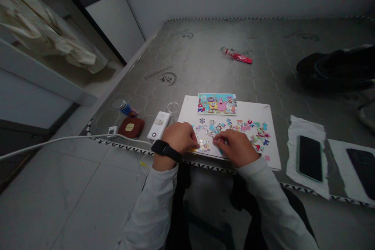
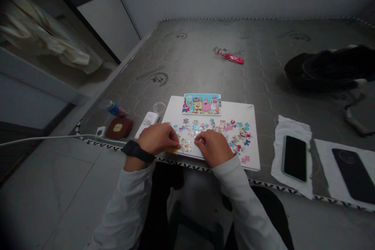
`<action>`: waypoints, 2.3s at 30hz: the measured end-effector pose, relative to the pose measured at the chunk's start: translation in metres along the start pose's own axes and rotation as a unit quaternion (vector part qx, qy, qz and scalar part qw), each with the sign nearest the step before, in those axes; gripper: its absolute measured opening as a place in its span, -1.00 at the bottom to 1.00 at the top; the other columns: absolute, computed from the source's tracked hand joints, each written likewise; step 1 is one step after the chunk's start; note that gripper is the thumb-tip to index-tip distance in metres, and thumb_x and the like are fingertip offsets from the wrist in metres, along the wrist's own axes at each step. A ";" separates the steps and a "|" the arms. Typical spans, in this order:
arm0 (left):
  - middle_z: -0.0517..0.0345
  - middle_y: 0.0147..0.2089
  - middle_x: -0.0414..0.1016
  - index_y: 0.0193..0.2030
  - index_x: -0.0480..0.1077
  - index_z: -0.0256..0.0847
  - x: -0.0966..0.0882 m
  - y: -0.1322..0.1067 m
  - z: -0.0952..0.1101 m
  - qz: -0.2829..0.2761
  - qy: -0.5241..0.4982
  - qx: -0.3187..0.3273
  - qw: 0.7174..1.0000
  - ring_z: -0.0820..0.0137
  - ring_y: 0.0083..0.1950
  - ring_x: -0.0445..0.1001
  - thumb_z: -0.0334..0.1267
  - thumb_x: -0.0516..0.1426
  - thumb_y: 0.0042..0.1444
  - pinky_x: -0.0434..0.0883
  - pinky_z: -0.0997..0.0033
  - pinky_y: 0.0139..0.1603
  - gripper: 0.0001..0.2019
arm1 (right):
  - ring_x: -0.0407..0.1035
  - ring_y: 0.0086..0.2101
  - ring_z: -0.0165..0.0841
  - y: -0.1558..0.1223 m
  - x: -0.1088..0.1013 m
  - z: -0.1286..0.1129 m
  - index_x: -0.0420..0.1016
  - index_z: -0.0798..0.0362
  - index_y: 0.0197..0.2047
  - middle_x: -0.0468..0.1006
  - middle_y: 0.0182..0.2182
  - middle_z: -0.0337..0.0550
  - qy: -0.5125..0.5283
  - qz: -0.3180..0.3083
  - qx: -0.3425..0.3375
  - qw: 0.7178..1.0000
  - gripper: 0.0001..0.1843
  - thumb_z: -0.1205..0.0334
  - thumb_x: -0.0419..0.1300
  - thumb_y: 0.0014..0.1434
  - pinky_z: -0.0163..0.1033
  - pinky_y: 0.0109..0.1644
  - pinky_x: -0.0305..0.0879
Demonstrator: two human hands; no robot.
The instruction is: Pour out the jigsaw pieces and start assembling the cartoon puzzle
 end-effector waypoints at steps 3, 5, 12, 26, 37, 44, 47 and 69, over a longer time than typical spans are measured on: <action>0.14 -0.31 0.68 -0.40 0.67 0.05 0.004 0.002 0.004 -0.004 -0.002 0.018 1.000 0.24 -0.24 0.58 -0.03 0.38 -0.16 0.36 0.33 -0.27 -0.84 | 0.45 -0.32 -0.33 0.000 0.009 -0.005 0.65 0.03 -0.26 0.60 -0.37 -0.19 0.004 -0.018 -0.022 1.000 -0.94 0.32 0.33 0.17 -0.23 -0.18 0.25; 0.14 -0.33 0.67 -0.41 0.67 0.05 0.004 0.003 0.006 -0.002 -0.006 0.023 1.000 0.26 -0.26 0.58 -0.05 0.38 -0.16 0.37 0.33 -0.26 -0.85 | 0.44 -0.34 -0.33 0.000 0.014 -0.007 0.65 0.02 -0.24 0.59 -0.38 -0.19 0.004 -0.026 -0.028 0.999 -0.93 0.31 0.33 0.17 -0.23 -0.21 0.25; 0.14 -0.30 0.68 -0.37 0.67 0.05 0.006 0.006 0.006 -0.002 -0.014 0.016 1.000 0.25 -0.26 0.58 -0.06 0.36 -0.13 0.38 0.32 -0.25 -0.85 | 0.45 -0.32 -0.33 0.000 0.016 -0.010 0.64 0.03 -0.26 0.59 -0.37 -0.18 0.000 -0.032 -0.032 0.999 -0.94 0.31 0.31 0.19 -0.23 -0.20 0.26; 0.08 -0.19 0.67 -0.28 0.64 -0.02 -0.036 -0.012 -0.044 0.118 0.015 -0.119 0.986 0.15 -0.14 0.58 -0.02 0.28 0.07 0.40 0.23 -0.22 -0.81 | 0.42 -0.42 -0.32 -0.007 -0.049 0.021 0.67 -0.02 -0.29 0.65 -0.38 -0.19 -0.031 0.101 0.002 0.994 -0.87 0.18 0.30 0.12 -0.20 -0.27 0.27; 0.07 -0.16 0.67 -0.26 0.65 -0.01 -0.035 -0.012 -0.042 0.108 -0.002 -0.111 0.988 0.14 -0.10 0.58 -0.03 0.30 0.06 0.43 0.18 -0.15 -0.82 | 0.31 -0.52 -0.27 -0.025 -0.102 0.068 0.72 -0.01 -0.27 0.52 -0.54 -0.09 -0.117 0.173 0.104 0.972 -0.49 -0.24 0.14 0.16 -0.16 -0.41 0.16; 0.02 -0.14 0.67 -0.22 0.65 -0.05 -0.031 -0.009 -0.036 0.085 -0.004 -0.086 0.993 0.19 -0.11 0.57 -0.04 0.29 0.09 0.44 0.22 -0.12 -0.79 | 0.30 -0.55 -0.23 -0.035 -0.122 0.102 0.71 -0.09 -0.30 0.51 -0.57 -0.10 -0.161 0.173 0.157 0.959 -0.56 -0.24 0.19 0.12 -0.15 -0.46 0.11; 0.01 -0.13 0.67 -0.20 0.65 -0.06 -0.031 -0.007 -0.035 0.088 0.007 -0.084 0.993 0.19 -0.11 0.57 -0.03 0.27 0.11 0.44 0.22 -0.11 -0.78 | 0.32 -0.54 -0.22 -0.039 -0.128 0.104 0.70 -0.08 -0.32 0.52 -0.57 -0.10 -0.162 0.186 0.166 0.955 -0.56 -0.24 0.18 0.12 -0.14 -0.44 0.12; -0.02 -0.13 0.66 -0.17 0.62 -0.05 -0.025 -0.002 -0.004 0.089 0.021 -0.055 0.994 0.14 -0.10 0.58 0.06 0.17 0.21 0.41 0.23 -0.15 -0.70 | 0.36 -0.49 -0.31 -0.047 -0.128 0.121 0.71 -0.03 -0.28 0.57 -0.50 -0.17 -0.106 0.171 0.194 0.960 -0.71 -0.02 0.27 0.07 -0.18 -0.36 0.21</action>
Point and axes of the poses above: each hand's wrist, its own y-axis towards the middle knuckle, its own x-axis out of the palm, z = x × y, the point moved 9 cm from there along y, towards the middle knuckle
